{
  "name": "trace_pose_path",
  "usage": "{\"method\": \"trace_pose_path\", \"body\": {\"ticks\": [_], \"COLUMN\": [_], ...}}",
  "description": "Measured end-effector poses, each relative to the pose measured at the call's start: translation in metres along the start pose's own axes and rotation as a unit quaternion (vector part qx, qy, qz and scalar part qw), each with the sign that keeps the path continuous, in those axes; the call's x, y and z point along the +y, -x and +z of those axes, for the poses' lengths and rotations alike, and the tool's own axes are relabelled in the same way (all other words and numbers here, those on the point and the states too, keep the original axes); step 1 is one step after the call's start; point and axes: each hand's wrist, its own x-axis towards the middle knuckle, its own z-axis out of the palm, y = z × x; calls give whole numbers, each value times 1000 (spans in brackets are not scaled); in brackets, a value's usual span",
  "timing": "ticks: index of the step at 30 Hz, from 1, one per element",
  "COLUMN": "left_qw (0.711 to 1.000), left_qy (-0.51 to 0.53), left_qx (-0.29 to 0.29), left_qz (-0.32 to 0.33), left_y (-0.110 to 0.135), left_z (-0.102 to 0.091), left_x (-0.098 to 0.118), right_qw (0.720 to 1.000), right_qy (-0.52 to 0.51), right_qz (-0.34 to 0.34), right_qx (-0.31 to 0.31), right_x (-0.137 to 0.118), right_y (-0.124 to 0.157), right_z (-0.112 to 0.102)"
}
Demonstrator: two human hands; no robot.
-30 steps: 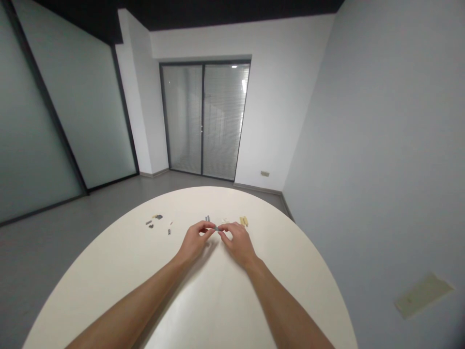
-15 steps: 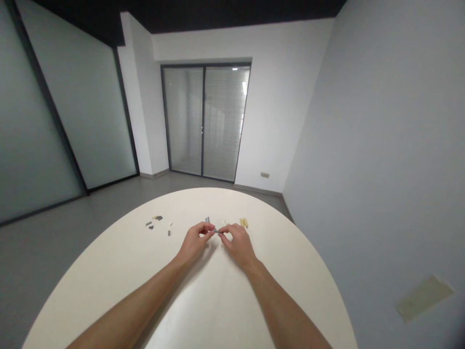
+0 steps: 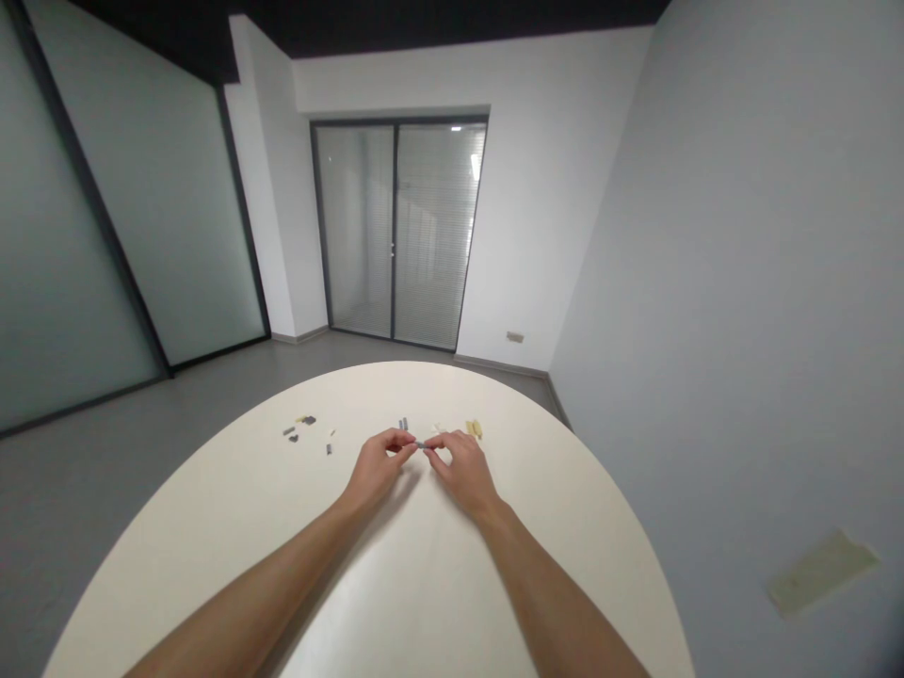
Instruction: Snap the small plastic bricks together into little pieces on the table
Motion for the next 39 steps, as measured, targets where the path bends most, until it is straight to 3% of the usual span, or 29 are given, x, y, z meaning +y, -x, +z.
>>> {"method": "trace_pose_path", "body": {"ticks": [5,18,39], "left_qw": [1000,998,1000], "left_qy": [-12,-39,-8], "left_qx": [8,-40,-6], "left_qz": [2,-8,-8], "left_y": [0,0,-1], "left_z": [1,0,1], "left_x": [1,0,-6], "right_qw": [1000,1000,1000], "right_qy": [4,25,15], "right_qz": [-3,-16,8], "right_qx": [-1,0,6], "right_x": [0,7,7], "right_y": [0,1,1], "right_z": [0,2,4]}}
